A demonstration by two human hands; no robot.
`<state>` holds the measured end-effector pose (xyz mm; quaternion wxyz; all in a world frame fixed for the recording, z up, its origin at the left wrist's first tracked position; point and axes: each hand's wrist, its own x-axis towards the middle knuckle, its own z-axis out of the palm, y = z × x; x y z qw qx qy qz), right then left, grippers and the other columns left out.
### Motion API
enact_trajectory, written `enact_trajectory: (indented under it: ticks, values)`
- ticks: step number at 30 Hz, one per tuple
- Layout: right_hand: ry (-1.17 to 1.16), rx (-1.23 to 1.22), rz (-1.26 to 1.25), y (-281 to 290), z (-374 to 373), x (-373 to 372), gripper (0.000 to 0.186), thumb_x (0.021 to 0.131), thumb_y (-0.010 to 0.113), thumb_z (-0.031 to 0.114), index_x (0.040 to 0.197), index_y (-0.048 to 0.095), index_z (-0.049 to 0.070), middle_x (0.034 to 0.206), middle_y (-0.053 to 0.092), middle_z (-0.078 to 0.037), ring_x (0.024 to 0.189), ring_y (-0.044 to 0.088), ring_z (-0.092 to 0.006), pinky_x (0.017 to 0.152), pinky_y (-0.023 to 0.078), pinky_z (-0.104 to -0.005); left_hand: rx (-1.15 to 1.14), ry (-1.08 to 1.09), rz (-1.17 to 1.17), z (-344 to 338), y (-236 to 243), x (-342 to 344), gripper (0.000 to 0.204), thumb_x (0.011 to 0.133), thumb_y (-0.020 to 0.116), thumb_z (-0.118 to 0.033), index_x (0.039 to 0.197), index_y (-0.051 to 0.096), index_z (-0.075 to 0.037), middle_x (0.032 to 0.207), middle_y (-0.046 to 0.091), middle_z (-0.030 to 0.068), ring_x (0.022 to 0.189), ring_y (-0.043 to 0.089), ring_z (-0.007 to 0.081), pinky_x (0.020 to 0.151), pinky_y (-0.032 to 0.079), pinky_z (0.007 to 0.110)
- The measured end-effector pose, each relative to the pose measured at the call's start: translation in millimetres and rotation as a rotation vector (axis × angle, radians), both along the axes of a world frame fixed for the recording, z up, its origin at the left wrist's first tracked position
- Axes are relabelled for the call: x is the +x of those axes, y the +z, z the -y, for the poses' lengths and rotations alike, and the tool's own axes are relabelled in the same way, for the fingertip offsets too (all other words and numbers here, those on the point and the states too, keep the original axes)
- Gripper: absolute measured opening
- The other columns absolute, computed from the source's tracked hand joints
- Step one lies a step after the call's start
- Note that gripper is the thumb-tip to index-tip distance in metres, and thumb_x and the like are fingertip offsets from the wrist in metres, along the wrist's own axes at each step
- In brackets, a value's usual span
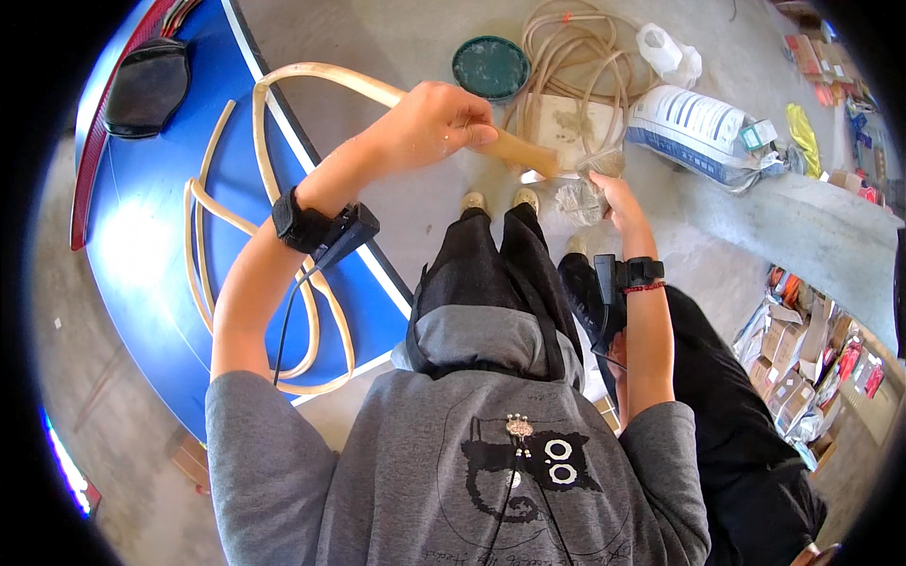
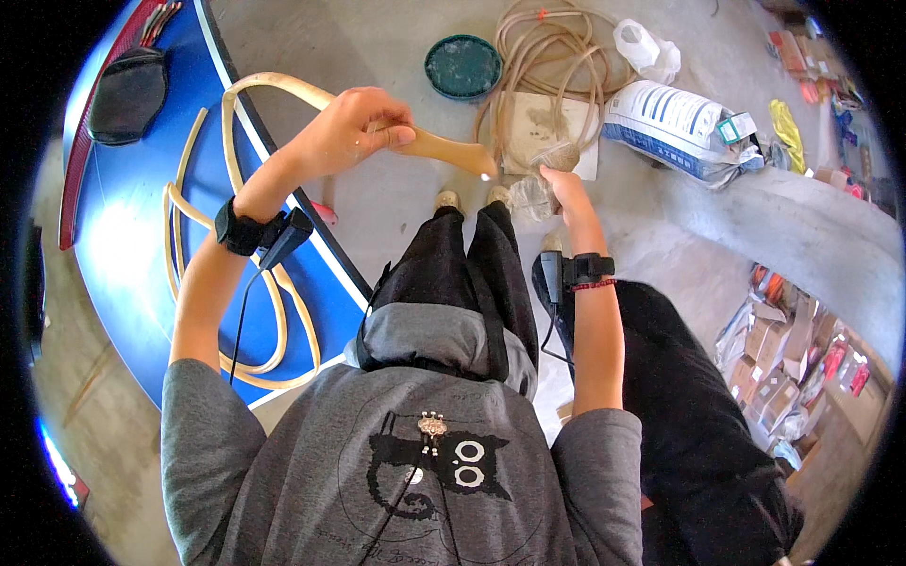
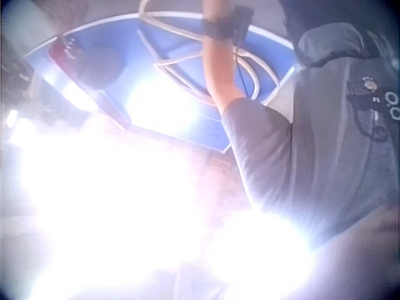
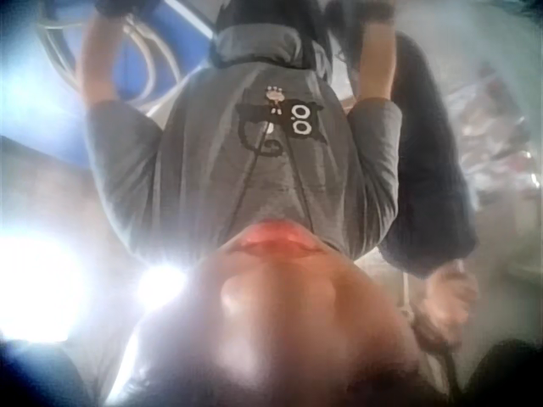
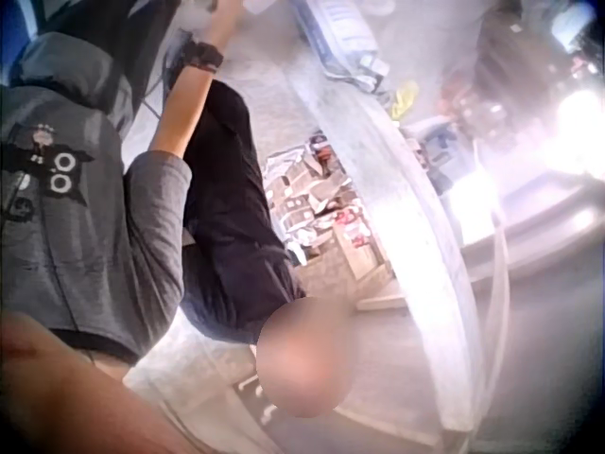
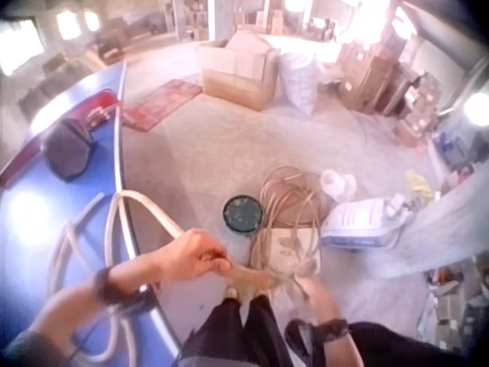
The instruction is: The person wipes a long, curved wooden strip with a cloth, handling it section by section and occasionally dipping the cloth into a bucket of water.
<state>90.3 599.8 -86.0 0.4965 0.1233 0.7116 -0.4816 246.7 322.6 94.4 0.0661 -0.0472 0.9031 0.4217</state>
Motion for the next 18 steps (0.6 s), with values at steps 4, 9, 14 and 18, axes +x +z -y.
enact_trajectory:
  ticks: [4,9,14,18]
  values:
    - [0.079,0.052,-0.315,17,-14,4,0.025,0.071,0.06,0.022,0.081,0.06,-0.001,0.072,0.059,-0.007,0.065,0.055,-0.0197,0.06,0.041,-0.0319,-0.04,-0.009,0.082,-1,0,-12,0.022,0.08,0.057,-0.023,0.079,0.059,-0.001,0.067,0.057,0.0114,0.063,0.052,0.0241,0.061,0.041,0.032]
    - [0.293,0.254,-1.048,81,0,21,0.05,0.071,0.057,0.012,0.117,0.042,0.001,0.096,0.058,-0.022,0.086,0.058,-0.0326,0.072,0.045,-0.0368,-0.06,0.032,0.058,-4,-12,-24,0.021,0.077,0.057,-0.025,0.08,0.061,-0.005,0.066,0.059,0.0109,0.06,0.054,0.0258,0.059,0.043,0.034]
    - [0.407,-0.004,-1.483,159,58,73,0.074,0.065,0.048,-0.011,0.131,0.033,0.019,0.126,0.039,-0.021,0.093,0.054,-0.0383,0.074,0.046,-0.0371,-0.095,0.073,0.054,-4,-15,-27,0.019,0.075,0.057,-0.025,0.079,0.063,-0.007,0.066,0.061,0.0105,0.063,0.057,0.0278,0.061,0.045,0.035]
    - [0.542,0.023,-1.565,134,77,103,0.072,0.064,0.051,-0.006,0.127,0.04,0.025,0.122,0.035,-0.033,0.061,0.061,-0.0314,0.05,0.048,-0.0305,-0.064,0.089,0.014,-2,-28,-32,0.021,0.076,0.057,-0.022,0.082,0.062,-0.002,0.07,0.063,0.0105,0.062,0.058,0.0231,0.06,0.045,0.032]
